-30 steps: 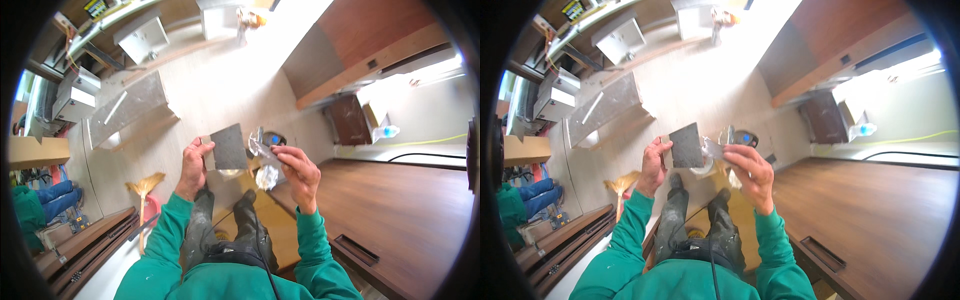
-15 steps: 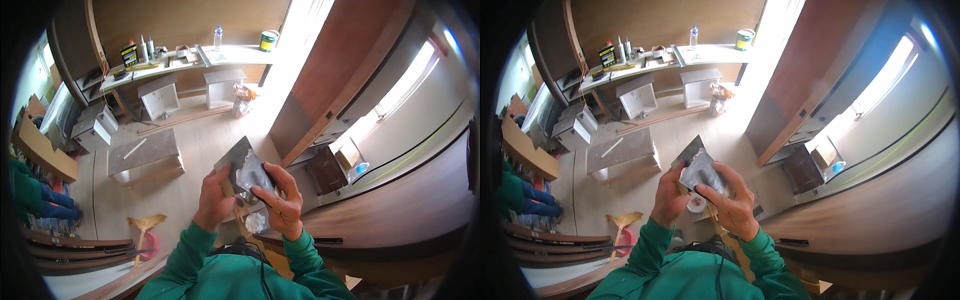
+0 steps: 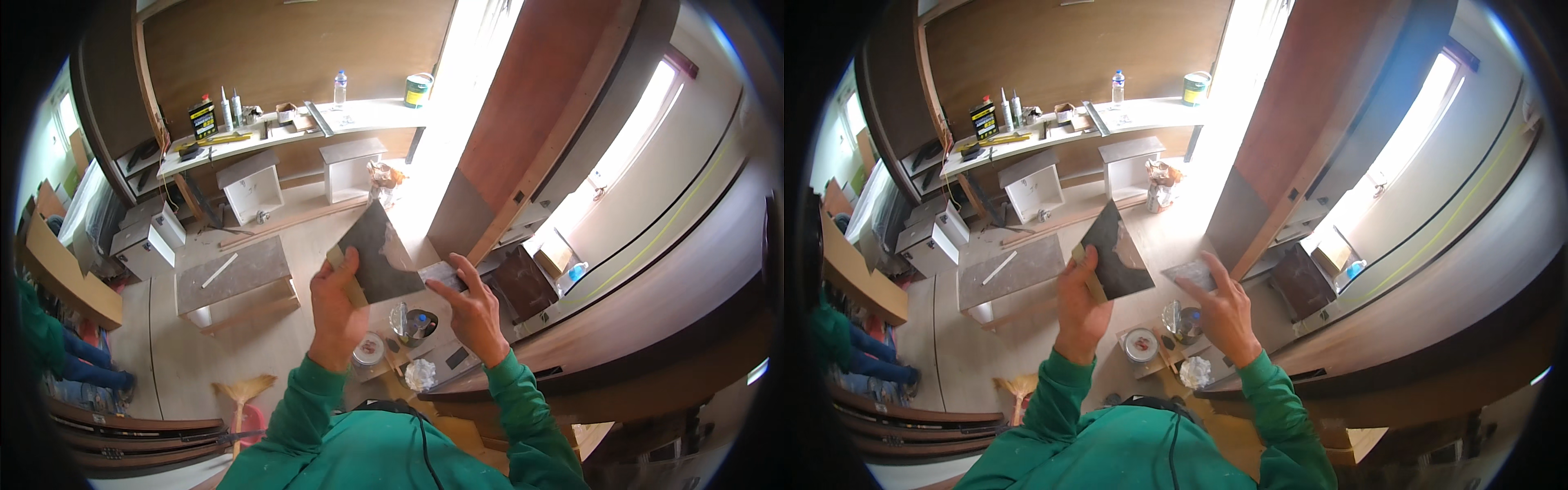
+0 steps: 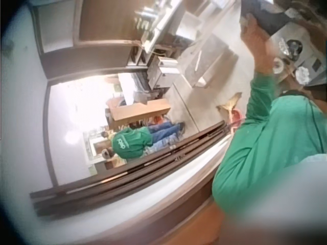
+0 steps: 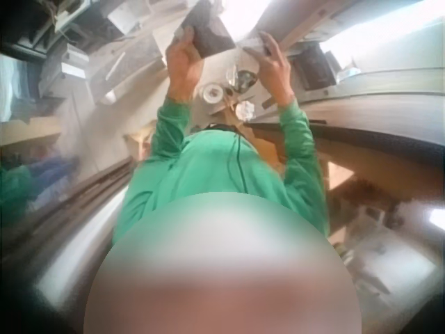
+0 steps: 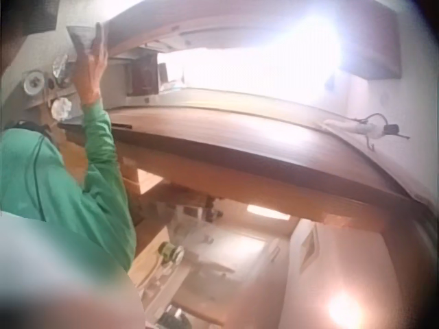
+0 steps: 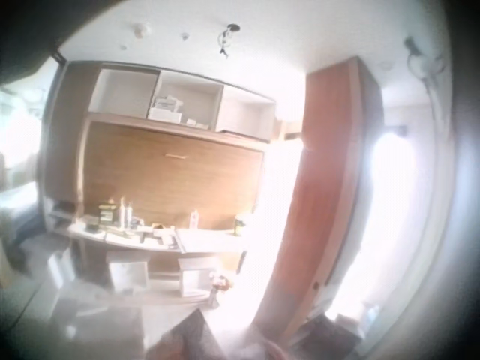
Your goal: The person applies putty to a wooden door frame using a putty knife and a wooden stick. They repeatedly scoop putty from a container, spread it on the knife, and smooth it onto the frame edge.
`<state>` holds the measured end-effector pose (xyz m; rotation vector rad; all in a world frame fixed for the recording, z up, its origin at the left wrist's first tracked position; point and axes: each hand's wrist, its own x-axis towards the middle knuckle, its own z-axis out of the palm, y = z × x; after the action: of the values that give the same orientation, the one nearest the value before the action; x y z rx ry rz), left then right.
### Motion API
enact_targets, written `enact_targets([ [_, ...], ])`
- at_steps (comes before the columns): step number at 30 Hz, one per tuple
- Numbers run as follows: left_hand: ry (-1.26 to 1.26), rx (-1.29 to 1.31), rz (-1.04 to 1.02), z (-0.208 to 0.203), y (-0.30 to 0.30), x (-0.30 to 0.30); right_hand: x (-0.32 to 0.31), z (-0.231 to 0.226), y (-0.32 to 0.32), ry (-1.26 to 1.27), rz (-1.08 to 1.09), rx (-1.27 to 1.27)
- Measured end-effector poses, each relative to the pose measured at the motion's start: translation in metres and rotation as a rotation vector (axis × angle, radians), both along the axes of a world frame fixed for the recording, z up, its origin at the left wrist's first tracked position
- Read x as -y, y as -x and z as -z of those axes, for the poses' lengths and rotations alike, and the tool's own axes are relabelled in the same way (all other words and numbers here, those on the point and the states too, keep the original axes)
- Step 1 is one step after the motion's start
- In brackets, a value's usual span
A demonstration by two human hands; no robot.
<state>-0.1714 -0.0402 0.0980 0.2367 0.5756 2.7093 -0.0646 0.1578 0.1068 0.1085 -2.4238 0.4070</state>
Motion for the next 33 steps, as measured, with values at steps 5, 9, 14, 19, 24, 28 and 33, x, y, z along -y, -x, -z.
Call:
enact_targets([
  [5, 0.238, -0.336, -0.081, -0.002, 0.010, 0.011, 0.002, -0.010, -0.004, 1.156, -0.136, -0.136],
  [9, 0.027, 0.153, 0.212, -0.001, 0.013, -0.014, 0.015, -0.030, -0.013, 1.237, -0.145, -0.322],
  [14, 0.147, 0.286, 0.334, -0.002, -0.002, -0.056, 0.052, -0.026, -0.004, 1.202, -0.204, -0.483],
  [19, 0.138, 0.113, 0.217, -0.003, -0.009, -0.075, 0.054, -0.033, -0.008, 1.147, -0.096, -0.324],
  [24, 0.265, -0.010, -0.080, -0.015, 0.004, -0.076, 0.041, -0.032, -0.008, 1.206, -0.087, -0.097],
  [28, 0.278, -0.006, -0.143, -0.026, 0.014, -0.075, 0.029, -0.005, -0.010, 0.716, 0.029, -0.118],
  [33, 0.398, -0.091, -0.304, -0.031, 0.036, -0.055, -0.008, 0.020, -0.008, 0.437, 0.088, -0.158],
])
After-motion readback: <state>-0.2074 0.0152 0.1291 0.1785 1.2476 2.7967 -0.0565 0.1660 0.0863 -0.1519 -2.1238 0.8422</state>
